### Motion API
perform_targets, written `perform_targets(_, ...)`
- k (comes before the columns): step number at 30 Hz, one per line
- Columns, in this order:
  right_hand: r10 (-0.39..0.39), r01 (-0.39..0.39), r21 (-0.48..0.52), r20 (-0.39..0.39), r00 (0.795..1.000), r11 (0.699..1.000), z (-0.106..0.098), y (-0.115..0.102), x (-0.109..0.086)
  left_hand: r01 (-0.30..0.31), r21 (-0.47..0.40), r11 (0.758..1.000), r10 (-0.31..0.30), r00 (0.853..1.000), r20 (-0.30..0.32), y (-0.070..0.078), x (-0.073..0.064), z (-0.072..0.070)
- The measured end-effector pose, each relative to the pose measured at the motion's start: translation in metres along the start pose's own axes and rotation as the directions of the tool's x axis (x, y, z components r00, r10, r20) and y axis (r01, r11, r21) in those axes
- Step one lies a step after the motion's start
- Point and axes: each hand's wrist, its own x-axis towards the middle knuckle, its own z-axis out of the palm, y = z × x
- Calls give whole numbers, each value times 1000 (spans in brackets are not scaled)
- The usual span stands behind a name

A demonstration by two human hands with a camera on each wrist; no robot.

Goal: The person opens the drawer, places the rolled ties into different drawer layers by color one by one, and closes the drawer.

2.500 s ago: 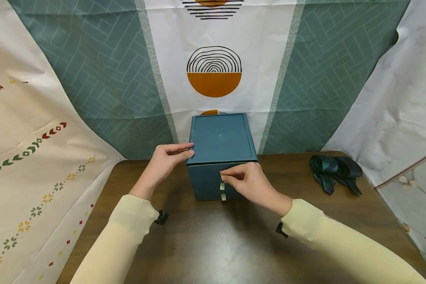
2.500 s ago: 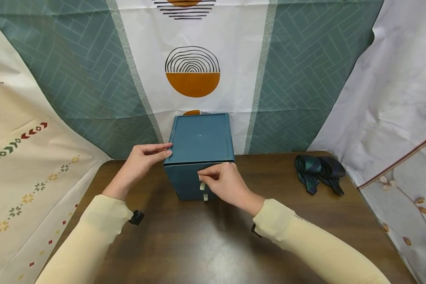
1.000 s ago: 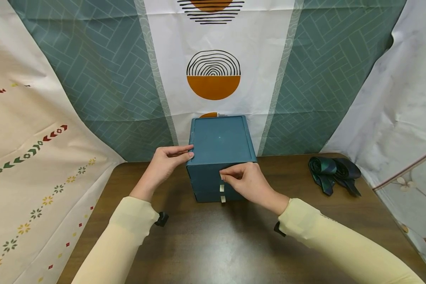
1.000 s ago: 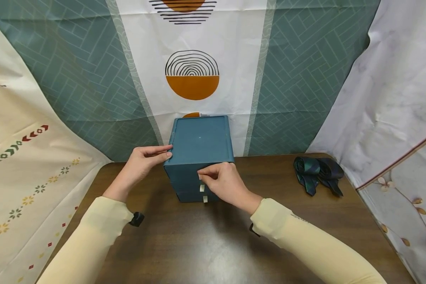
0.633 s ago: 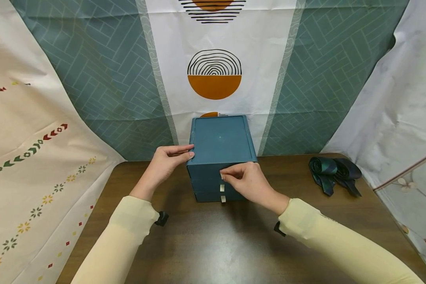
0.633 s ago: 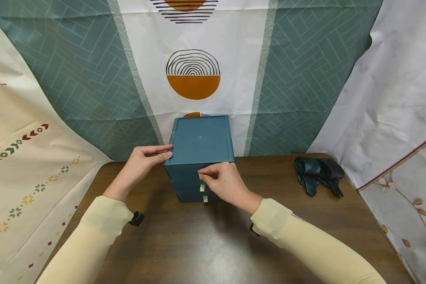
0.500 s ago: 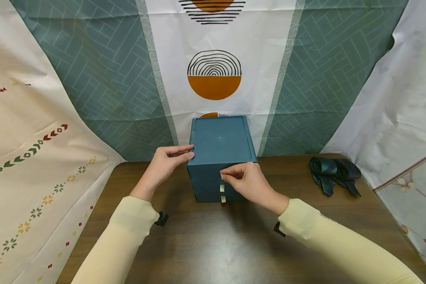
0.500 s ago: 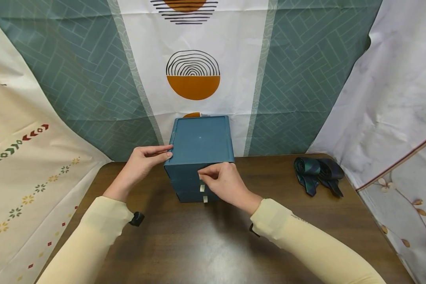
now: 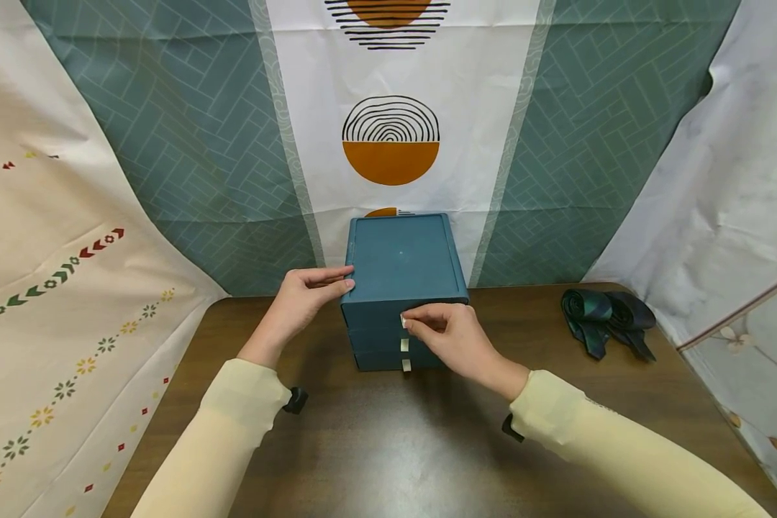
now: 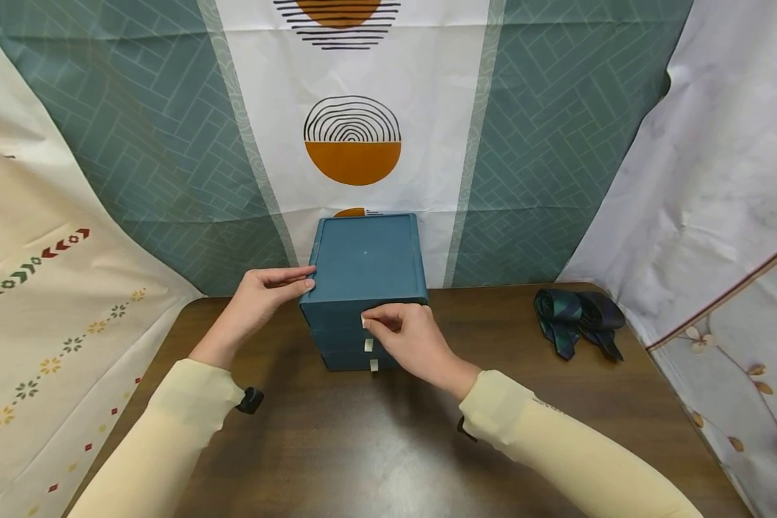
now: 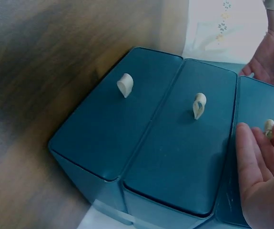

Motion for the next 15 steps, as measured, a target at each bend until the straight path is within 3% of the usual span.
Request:
perform_targets(8, 57, -51, 81, -80, 995, 995, 5, 9, -16, -2, 2, 1000, 2, 1000, 3, -1, -1, 0)
perform_targets(15, 112, -112, 21, -19, 993, 994, 17, 24, -25, -7, 0, 1000, 7, 1000, 0, 0, -1, 0)
